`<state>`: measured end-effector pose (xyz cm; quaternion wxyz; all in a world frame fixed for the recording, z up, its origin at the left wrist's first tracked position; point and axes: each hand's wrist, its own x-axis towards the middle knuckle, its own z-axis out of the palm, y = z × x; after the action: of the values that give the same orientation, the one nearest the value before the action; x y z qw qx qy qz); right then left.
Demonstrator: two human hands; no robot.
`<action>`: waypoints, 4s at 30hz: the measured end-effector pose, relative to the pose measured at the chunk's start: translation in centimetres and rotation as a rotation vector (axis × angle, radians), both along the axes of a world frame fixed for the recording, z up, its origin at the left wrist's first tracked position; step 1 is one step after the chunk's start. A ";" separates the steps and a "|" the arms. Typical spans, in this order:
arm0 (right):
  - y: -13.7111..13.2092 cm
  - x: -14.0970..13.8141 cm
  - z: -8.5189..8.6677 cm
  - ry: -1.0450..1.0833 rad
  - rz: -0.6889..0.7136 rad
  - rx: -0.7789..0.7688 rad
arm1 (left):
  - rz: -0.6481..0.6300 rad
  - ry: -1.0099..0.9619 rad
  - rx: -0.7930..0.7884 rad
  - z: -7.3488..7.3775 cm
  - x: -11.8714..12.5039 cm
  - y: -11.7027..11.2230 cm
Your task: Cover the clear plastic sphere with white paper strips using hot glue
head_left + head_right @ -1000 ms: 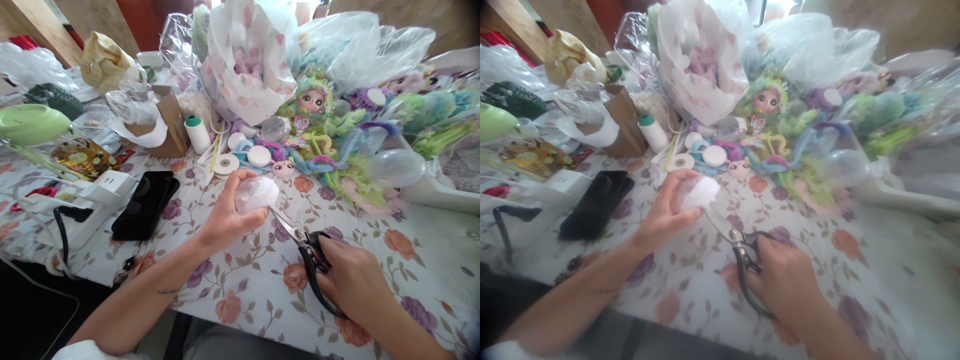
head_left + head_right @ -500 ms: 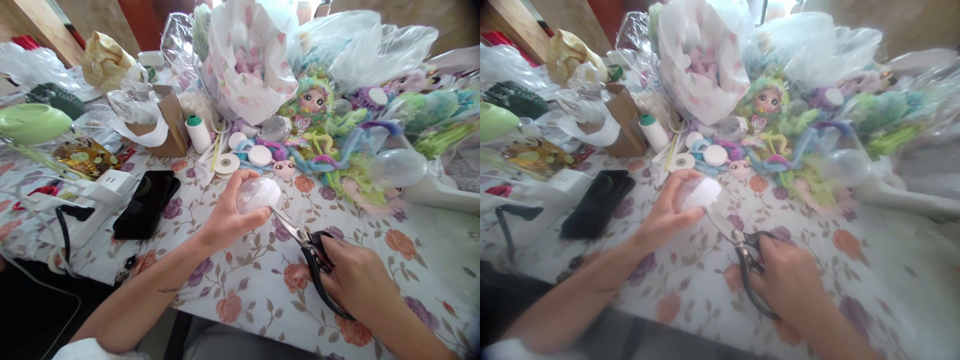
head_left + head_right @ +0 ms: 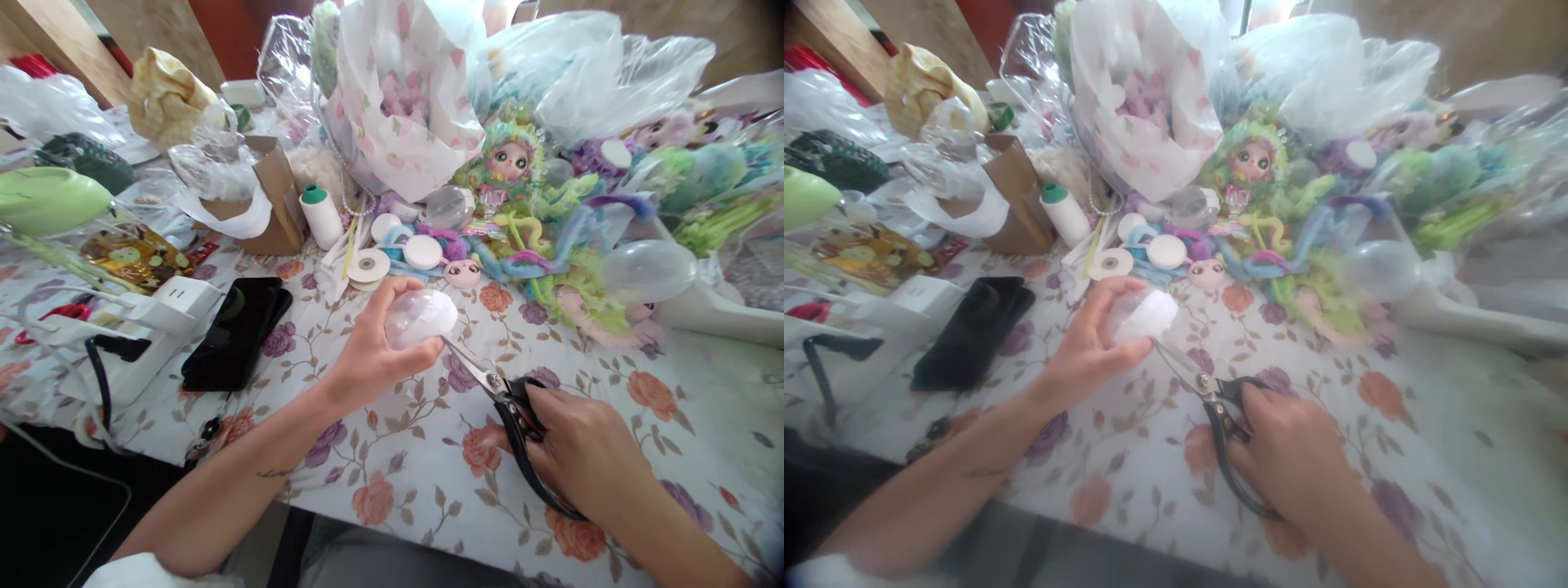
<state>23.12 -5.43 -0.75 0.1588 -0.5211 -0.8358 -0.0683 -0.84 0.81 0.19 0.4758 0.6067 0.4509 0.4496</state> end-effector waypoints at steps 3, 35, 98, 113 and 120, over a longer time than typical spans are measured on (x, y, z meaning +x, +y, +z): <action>0.0 0.1 0.0 0.003 -0.006 -0.029 | -0.004 0.020 0.006 0.1 -0.1 0.0; 0.5 0.1 -0.4 0.034 0.047 0.035 | -0.026 -0.039 0.073 -0.5 -0.2 0.5; 0.2 0.0 -0.3 -0.082 -0.024 0.141 | 0.109 -0.052 0.112 -1.1 1.0 -0.2; 0.5 0.0 -0.4 -0.048 -0.008 0.162 | 0.102 -0.094 0.118 -1.2 1.1 -0.2; 0.6 -0.3 -0.4 -0.059 -0.027 0.185 | 0.127 -0.085 0.131 -1.3 1.2 -0.2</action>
<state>22.87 -4.87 -1.12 0.1807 -0.5131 -0.8232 -0.1628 0.37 0.61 -1.13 0.4243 0.5870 0.4375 0.5328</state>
